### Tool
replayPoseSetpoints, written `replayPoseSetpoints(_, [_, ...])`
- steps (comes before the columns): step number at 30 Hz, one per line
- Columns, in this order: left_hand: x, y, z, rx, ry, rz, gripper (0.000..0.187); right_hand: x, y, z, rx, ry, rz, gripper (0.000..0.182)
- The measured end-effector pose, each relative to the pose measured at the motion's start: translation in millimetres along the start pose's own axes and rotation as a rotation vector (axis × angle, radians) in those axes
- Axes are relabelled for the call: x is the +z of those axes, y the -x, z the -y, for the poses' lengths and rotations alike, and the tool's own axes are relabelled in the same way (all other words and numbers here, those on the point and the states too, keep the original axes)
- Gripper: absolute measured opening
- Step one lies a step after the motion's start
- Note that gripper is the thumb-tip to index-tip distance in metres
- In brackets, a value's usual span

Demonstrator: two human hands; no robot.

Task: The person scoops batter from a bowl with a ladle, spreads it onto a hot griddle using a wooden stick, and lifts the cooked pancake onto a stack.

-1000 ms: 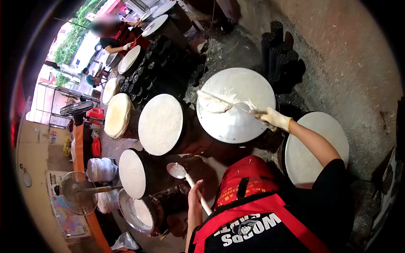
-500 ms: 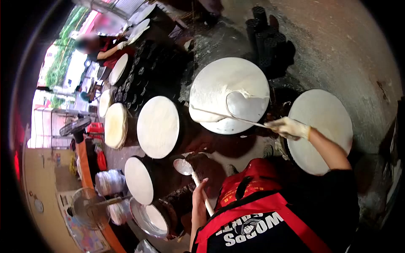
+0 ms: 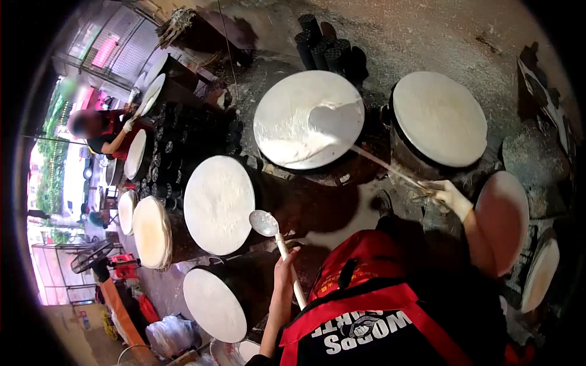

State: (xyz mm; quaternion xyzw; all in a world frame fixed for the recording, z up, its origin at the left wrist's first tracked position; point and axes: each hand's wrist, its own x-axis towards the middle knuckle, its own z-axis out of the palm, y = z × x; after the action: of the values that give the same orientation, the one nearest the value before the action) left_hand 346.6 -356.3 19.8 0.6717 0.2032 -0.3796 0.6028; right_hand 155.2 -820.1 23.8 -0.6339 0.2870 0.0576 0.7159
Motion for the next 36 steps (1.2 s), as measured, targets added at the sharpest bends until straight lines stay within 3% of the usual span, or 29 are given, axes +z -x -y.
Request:
replayPoseSetpoints(2, [-20, 12, 12, 0.040, 0.046, 0.021, 0.025, 46, -12, -57, 0.016, -0.484, -0.144, 0.032])
replayPoseSetpoints(4, [-44, 21, 33, 0.077, 0.107, 0.040, 0.025, 162, -12, 29, 0.027, -0.456, -0.071, 0.037])
replayPoseSetpoints(7, [-64, 60, 43, -0.003, 0.222, -0.047, 0.027, 291, -107, 30, 0.000, -0.408, -0.191, 0.035])
replayPoseSetpoints(8, [-76, 62, 58, 0.021, 0.241, -0.063, 0.029, 329, -140, 28, -0.161, -0.495, -0.155, 0.031])
replayPoseSetpoints(9, [-70, 76, 57, 0.090, 0.265, -0.161, 0.033, 364, -175, 28, -0.244, -0.362, -0.157, 0.030])
replayPoseSetpoints(10, [-94, 67, 86, 0.046, 0.347, -0.135, 0.036, 389, -199, 38, -0.299, -0.100, -0.206, 0.031])
replayPoseSetpoints(12, [-87, 98, 78, 0.033, 0.305, -0.190, 0.031, 432, -248, 38, -0.314, -0.050, -0.304, 0.031])
replayPoseSetpoints(15, [-98, 106, 97, 0.009, 0.312, -0.197, 0.023, 441, -235, 44, -0.257, 0.044, -0.543, 0.031])
replayPoseSetpoints(17, [-94, 116, 94, -0.024, 0.298, -0.243, 0.022, 434, -243, 0, -0.242, -0.129, -0.472, 0.030])
replayPoseSetpoints(22, [-92, 108, 87, -0.011, 0.302, -0.181, 0.018, 346, -130, 8, -0.021, -0.397, -0.272, 0.040])
replayPoseSetpoints(26, [-89, 91, 83, 0.041, 0.349, -0.044, 0.016, 279, -116, 23, -0.017, -0.288, -0.300, 0.041])
replayPoseSetpoints(30, [-63, 79, 78, 0.111, 0.273, -0.041, 0.023, 292, -137, 48, -0.124, -0.691, -0.265, 0.036])
replayPoseSetpoints(32, [-36, 94, 49, -0.005, 0.134, -0.063, 0.022, 315, -109, 62, -0.090, -0.492, -0.190, 0.042])
replayPoseSetpoints(34, [-14, 96, 35, 0.047, 0.108, -0.057, 0.023, 305, -108, 36, -0.045, -0.206, 0.032, 0.044])
replayPoseSetpoints(36, [-1, 88, 31, 0.120, 0.071, -0.042, 0.025, 262, -93, 18, 0.031, -0.182, 0.048, 0.045])
